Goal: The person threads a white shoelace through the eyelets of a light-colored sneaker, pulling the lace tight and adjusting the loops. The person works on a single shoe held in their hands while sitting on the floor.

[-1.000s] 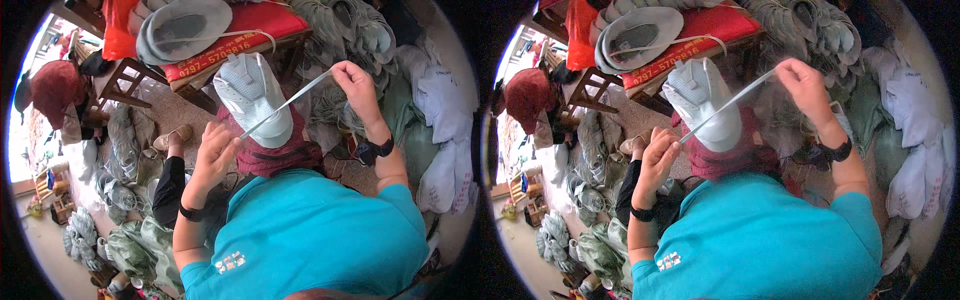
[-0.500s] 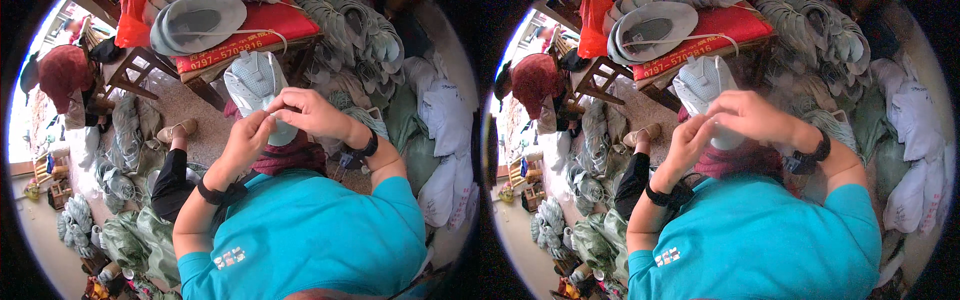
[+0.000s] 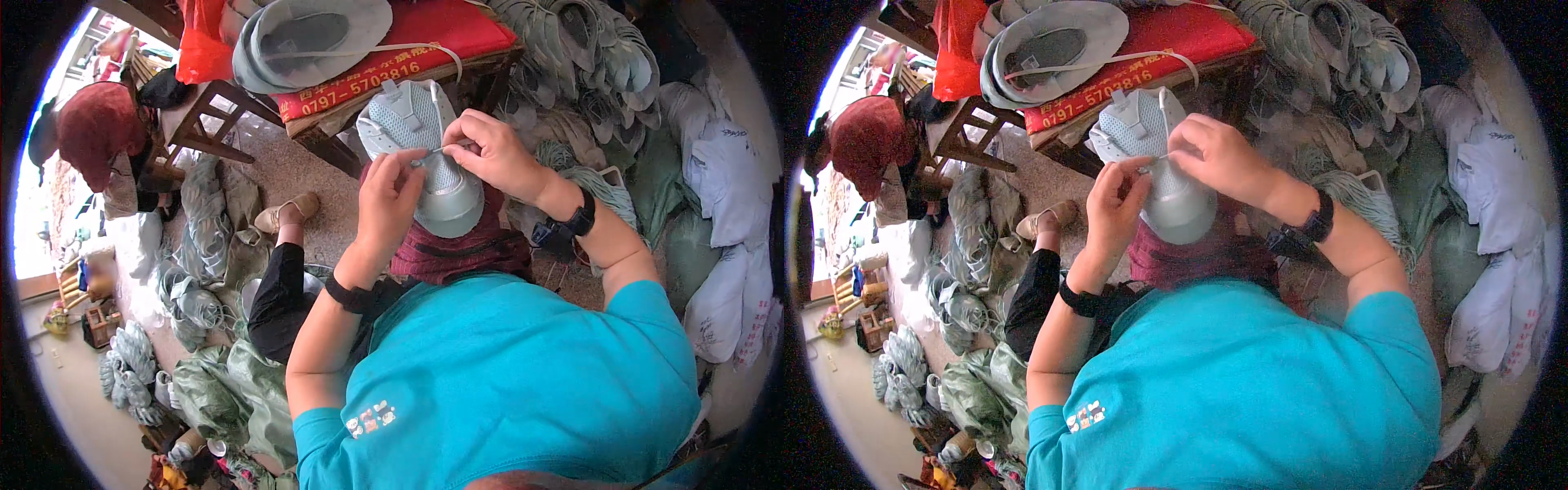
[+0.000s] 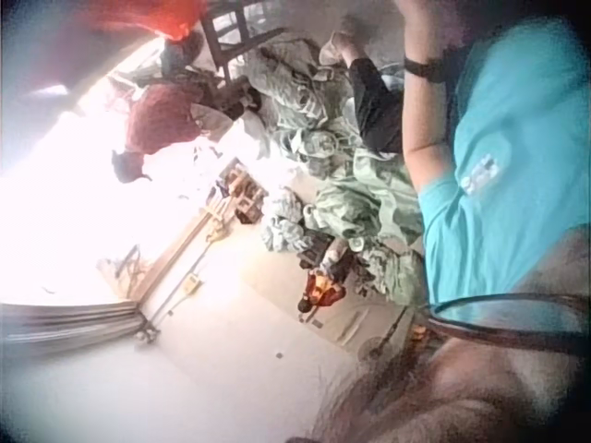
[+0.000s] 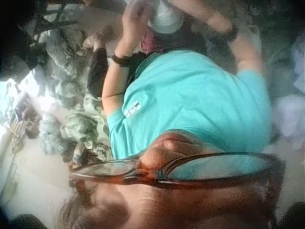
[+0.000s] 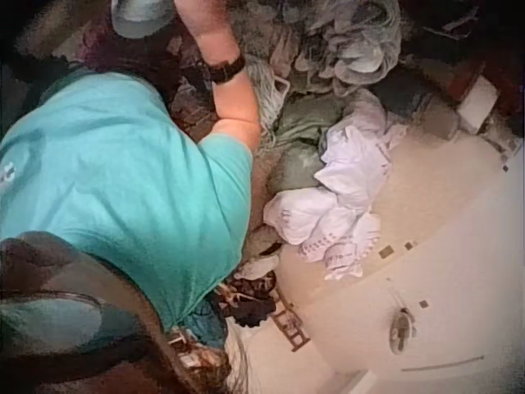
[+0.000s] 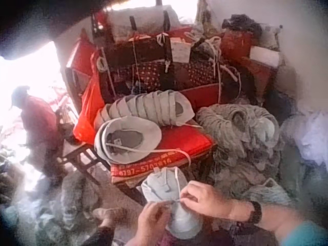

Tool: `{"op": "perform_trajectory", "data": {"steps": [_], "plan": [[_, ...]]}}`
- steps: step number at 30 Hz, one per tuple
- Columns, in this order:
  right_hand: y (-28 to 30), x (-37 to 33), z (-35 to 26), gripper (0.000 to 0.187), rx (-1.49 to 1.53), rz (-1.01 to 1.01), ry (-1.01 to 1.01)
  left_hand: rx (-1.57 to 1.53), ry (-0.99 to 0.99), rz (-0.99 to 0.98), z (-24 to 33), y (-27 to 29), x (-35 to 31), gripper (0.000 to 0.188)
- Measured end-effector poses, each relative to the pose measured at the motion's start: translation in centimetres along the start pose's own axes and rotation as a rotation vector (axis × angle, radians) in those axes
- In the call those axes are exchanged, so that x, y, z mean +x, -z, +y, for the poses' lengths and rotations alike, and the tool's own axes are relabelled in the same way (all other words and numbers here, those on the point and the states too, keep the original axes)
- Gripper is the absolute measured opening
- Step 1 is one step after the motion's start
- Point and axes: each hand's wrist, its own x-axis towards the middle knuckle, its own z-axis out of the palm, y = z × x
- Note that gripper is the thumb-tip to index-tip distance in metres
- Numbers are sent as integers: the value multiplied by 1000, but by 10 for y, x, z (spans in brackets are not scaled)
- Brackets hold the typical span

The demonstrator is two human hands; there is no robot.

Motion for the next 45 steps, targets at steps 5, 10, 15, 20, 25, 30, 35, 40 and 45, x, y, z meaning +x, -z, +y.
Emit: {"op": "perform_trajectory", "data": {"steps": [5, 10, 15, 20, 25, 30, 35, 40, 45], "plan": [[1, 2, -6, 11, -89, -13, 27, 60, 14, -29, 8, 3, 2, 22], [3, 8, -3, 11, -78, -52, 57, 57, 5, -59, -2, 5, 0, 25], [3, 10, -3, 13, -95, -53, 68, 29, -2, -107, -4, 9, 2, 29], [6, 12, -3, 12, -119, -71, 89, 153, -80, -122, 3, 12, 1, 32], [8, 17, -6, 11, -311, -96, 330, 114, -72, -118, 2, 11, 1, 32], [13, 25, 5, 9, -64, -241, 164, 58, -38, -138, 1, 11, 1, 30], [3, 24, 14, 11, 168, -267, -35, -116, 88, -151, -11, 10, 2, 25], [9, 19, 1, 9, -11, -177, 89, -38, 110, -90, -8, 5, 6, 21], [-1, 15, 5, 9, -28, -91, 87, 91, 76, -8, -4, -2, 6, 19]]}}
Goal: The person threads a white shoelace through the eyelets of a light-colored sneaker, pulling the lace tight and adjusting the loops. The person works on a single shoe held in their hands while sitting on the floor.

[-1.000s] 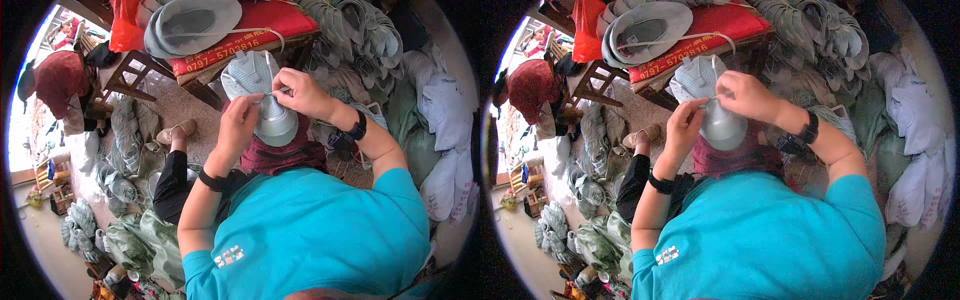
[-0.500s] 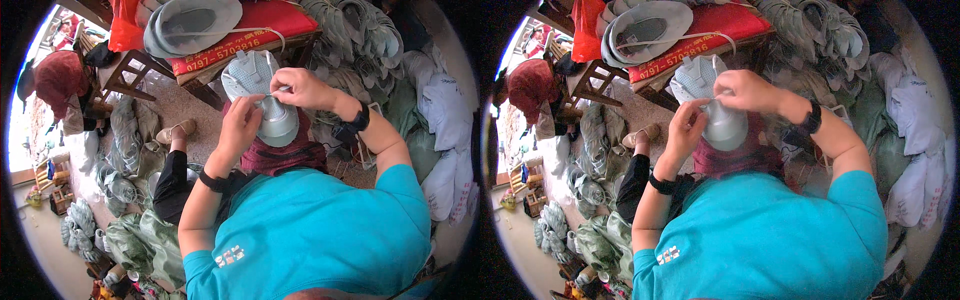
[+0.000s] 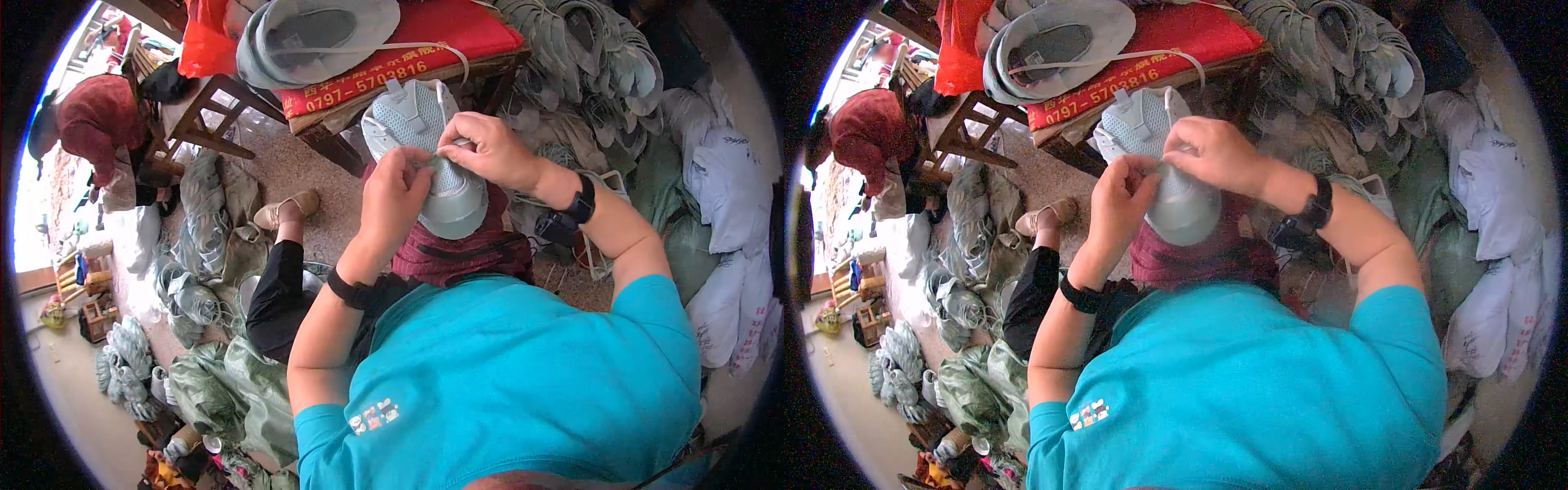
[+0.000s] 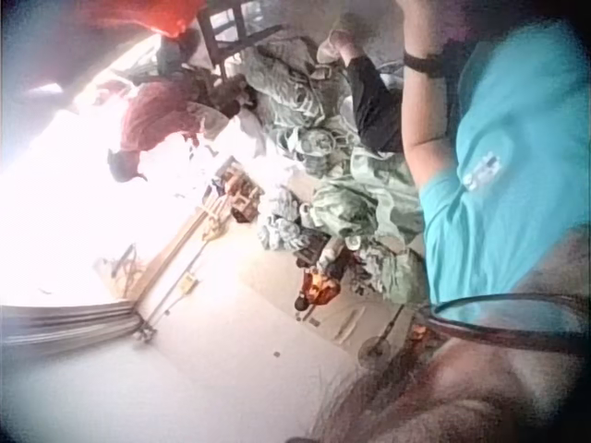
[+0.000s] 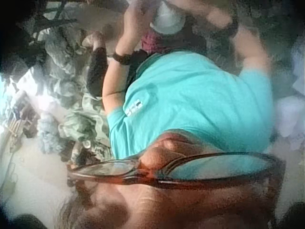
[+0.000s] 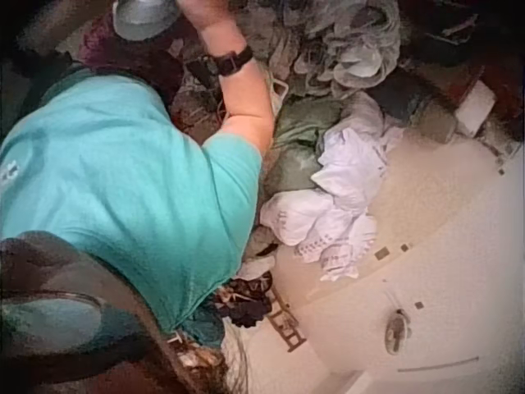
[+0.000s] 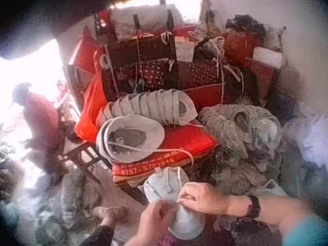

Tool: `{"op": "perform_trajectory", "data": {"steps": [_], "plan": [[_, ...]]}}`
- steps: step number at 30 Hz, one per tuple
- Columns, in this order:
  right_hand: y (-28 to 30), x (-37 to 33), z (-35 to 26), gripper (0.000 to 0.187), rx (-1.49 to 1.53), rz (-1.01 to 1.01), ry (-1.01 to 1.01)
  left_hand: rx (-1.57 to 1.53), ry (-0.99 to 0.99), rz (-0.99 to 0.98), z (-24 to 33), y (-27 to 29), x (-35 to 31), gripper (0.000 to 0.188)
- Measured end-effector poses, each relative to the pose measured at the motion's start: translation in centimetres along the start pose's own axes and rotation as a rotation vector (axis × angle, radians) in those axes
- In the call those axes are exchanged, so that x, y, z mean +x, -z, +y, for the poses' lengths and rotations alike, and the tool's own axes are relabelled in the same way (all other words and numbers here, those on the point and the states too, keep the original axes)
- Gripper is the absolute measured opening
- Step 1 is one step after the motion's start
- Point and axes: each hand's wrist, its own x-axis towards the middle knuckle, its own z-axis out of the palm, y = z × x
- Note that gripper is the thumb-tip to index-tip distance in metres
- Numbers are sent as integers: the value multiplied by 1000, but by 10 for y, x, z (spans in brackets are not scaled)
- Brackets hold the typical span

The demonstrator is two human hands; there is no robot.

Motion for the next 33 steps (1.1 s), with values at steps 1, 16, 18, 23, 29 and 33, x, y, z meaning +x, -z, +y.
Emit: {"op": "perform_trajectory", "data": {"steps": [1, 16, 18, 23, 29, 33], "plan": [[-2, 1, -1, 9, -4, -12, 17, 19, -5, 12, 0, -1, -1, 20], [12, 16, -9, 16, 200, -321, -171, 756, -335, 162, -12, 52, -1, 17], [13, 9, -7, 17, 242, -283, -182, 744, -375, 327, -17, 91, -3, 9], [8, 11, -20, 16, 61, -243, -150, 415, -234, 288, -16, 88, -25, 21], [-2, 9, -13, 16, 11, -170, -182, 113, -231, 96, 4, 18, -10, 27], [-6, 7, -7, 14, -48, -118, -102, 251, -452, 120, -1, 5, 4, 21]]}}
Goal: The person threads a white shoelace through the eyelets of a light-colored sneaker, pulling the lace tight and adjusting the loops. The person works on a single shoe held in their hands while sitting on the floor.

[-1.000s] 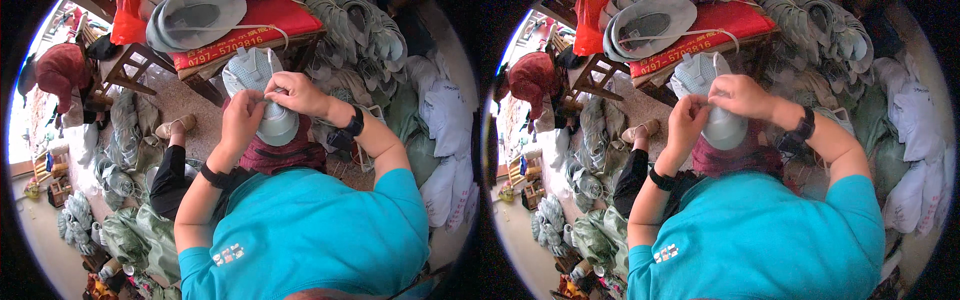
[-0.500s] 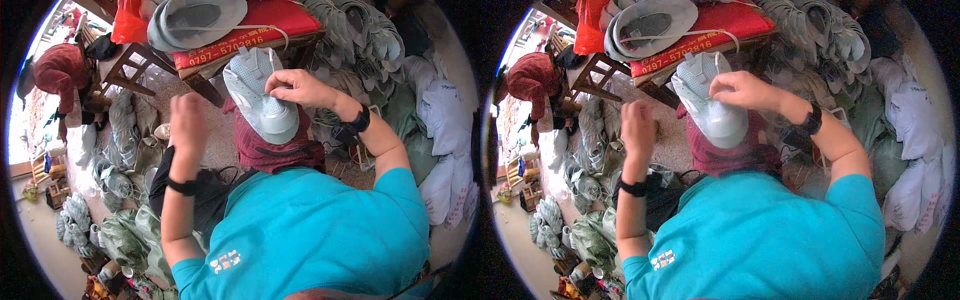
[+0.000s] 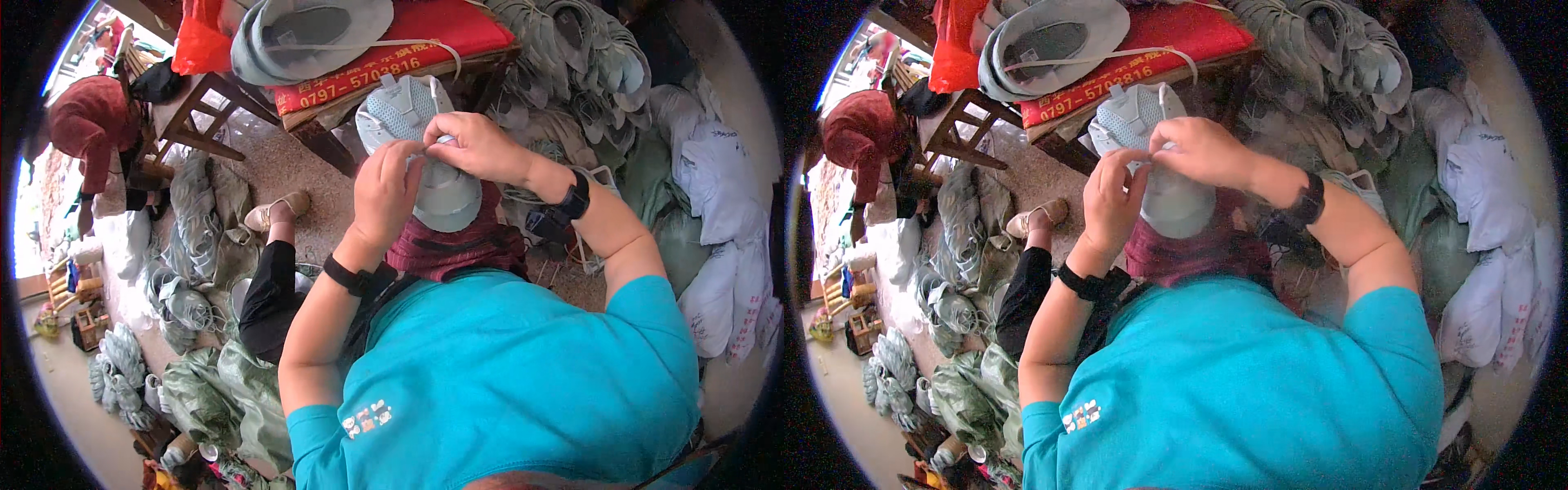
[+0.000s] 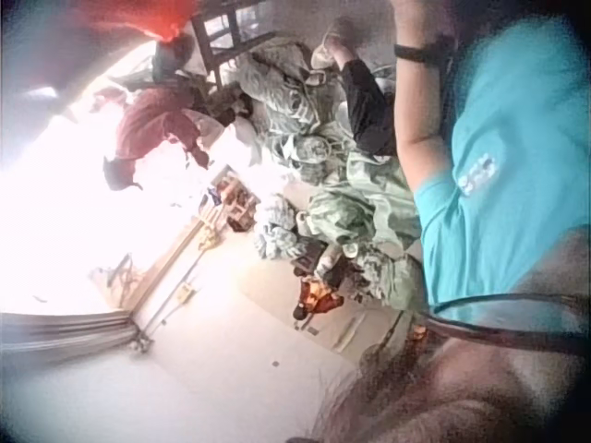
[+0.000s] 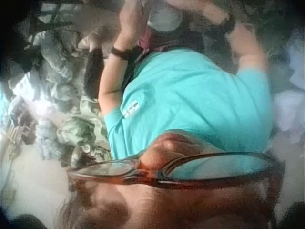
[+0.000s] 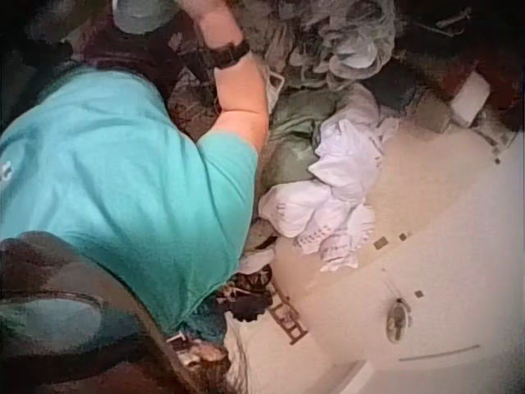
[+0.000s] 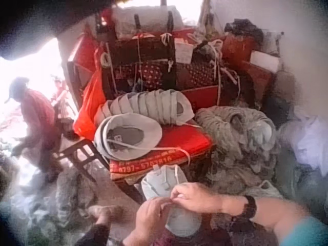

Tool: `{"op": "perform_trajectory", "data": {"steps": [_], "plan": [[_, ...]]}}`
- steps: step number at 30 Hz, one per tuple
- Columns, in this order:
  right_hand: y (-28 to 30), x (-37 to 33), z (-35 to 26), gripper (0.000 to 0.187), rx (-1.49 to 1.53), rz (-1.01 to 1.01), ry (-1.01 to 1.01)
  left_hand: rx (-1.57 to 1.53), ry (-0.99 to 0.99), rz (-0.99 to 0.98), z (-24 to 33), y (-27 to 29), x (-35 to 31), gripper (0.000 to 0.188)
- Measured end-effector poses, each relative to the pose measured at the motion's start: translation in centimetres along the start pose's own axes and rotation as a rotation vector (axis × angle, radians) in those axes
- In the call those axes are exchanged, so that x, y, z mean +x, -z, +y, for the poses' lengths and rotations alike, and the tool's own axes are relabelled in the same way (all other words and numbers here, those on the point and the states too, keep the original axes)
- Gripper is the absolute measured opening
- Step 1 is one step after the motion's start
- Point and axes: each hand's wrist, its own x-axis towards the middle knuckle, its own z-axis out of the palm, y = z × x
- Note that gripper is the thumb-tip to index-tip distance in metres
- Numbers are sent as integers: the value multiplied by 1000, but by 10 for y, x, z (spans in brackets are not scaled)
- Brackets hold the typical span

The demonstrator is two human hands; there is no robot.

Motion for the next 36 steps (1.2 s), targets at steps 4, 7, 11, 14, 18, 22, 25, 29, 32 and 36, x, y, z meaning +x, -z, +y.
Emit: {"op": "perform_trajectory", "data": {"steps": [4, 7, 11, 14, 18, 22, 25, 29, 32, 36], "plan": [[-2, 0, 2, 14, 36, 12, -9, 100, -57, -18, -1, 0, 2, 22], [-2, -1, 0, 14, 147, 1, -62, 206, -115, 27, -2, 5, 2, 23], [3, -5, -7, 12, 226, -23, -101, 285, 56, 76, -6, 30, -6, 24], [4, -1, -6, 11, 53, -38, -35, 197, 117, 1, 6, 29, -13, 24], [4, 2, -6, 11, 92, -61, -66, 83, 43, 29, 9, 11, -6, 20], [3, 0, -2, 10, 162, -56, -140, 33, 14, 62, 3, -4, 0, 16], [-1, 0, -1, 10, 182, -42, -91, 121, -51, 77, 0, 0, -1, 14], [10, 0, -9, 14, 398, -166, -219, 340, -74, 193, -15, 42, -14, 13], [20, -9, -5, 16, 652, -162, -365, 458, 218, 402, -45, 106, -49, 9], [28, -23, 7, 16, 612, -198, -421, 272, 760, 806, -152, 244, -169, 20]]}}
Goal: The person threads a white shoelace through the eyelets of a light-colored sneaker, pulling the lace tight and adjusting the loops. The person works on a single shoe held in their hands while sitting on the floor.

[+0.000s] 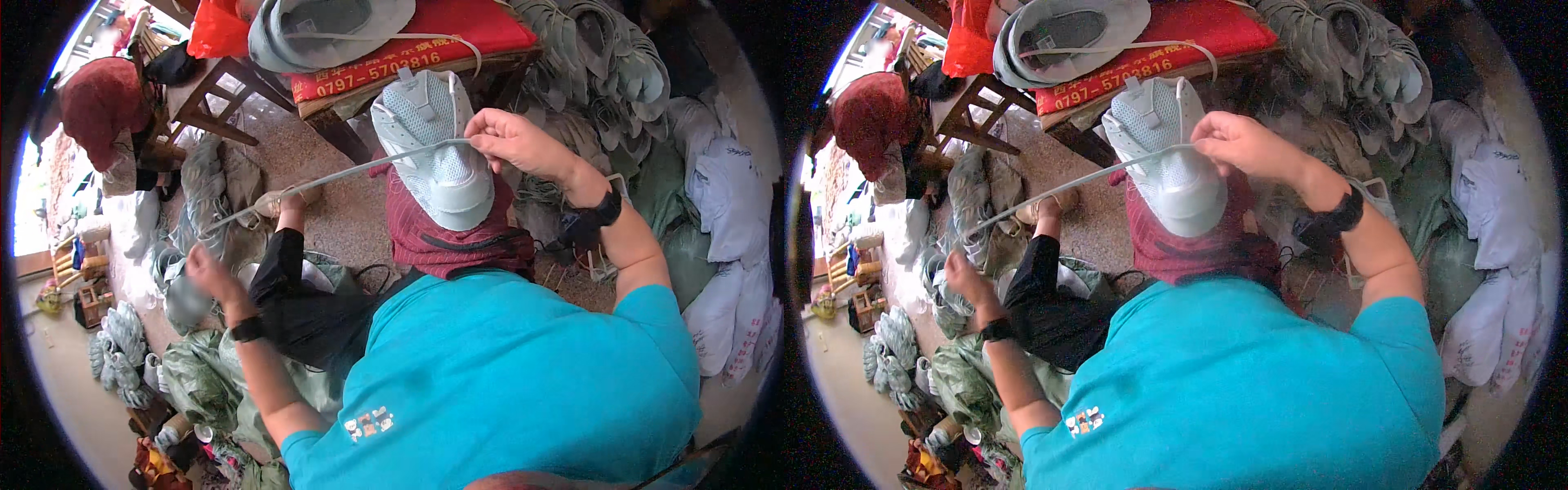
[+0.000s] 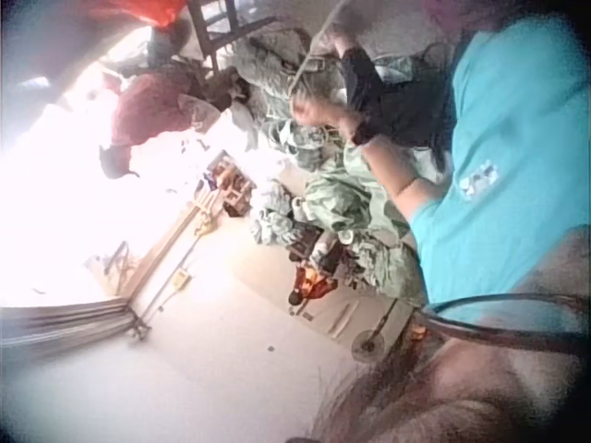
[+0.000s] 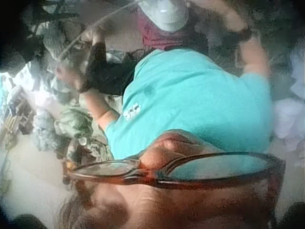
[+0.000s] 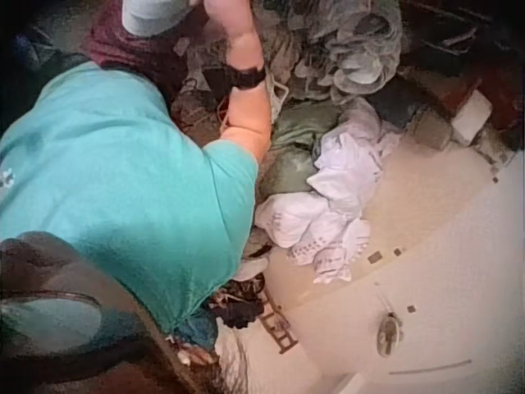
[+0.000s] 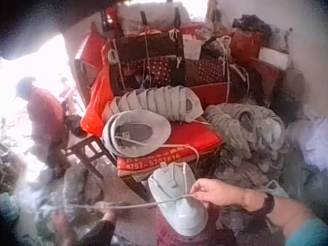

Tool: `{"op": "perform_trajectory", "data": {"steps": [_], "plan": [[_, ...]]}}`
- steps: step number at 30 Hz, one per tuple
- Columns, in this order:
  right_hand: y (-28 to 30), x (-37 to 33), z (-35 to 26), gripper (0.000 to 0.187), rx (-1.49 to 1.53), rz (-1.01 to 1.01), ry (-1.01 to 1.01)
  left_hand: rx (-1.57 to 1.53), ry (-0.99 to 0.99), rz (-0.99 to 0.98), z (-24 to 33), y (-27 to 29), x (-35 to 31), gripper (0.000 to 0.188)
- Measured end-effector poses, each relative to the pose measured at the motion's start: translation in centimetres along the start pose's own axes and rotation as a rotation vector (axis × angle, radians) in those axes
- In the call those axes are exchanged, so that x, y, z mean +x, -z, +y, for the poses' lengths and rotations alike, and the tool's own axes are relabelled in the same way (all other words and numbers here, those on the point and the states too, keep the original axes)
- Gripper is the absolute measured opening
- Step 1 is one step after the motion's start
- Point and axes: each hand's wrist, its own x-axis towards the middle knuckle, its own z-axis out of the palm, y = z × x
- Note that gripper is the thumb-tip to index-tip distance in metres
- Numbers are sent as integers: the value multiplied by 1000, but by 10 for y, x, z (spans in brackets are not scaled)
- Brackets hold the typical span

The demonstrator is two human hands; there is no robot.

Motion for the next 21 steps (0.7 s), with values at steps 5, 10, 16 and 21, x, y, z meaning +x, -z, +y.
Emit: {"op": "perform_trajectory", "data": {"steps": [5, 10, 16, 21], "plan": [[13, -6, 13, 18, -290, -26, -33, 235, 427, 360, -172, 172, 88, 27], [53, -11, 69, 15, -1140, 183, 263, -1194, 808, -569, -181, 147, 112, 11], [108, -14, 126, 26, 318, 380, -399, -686, 542, -492, -6, -54, -4, 17], [165, -36, 181, 32, 1047, 884, -85, -968, 890, -437, 126, -138, -79, 17]]}}
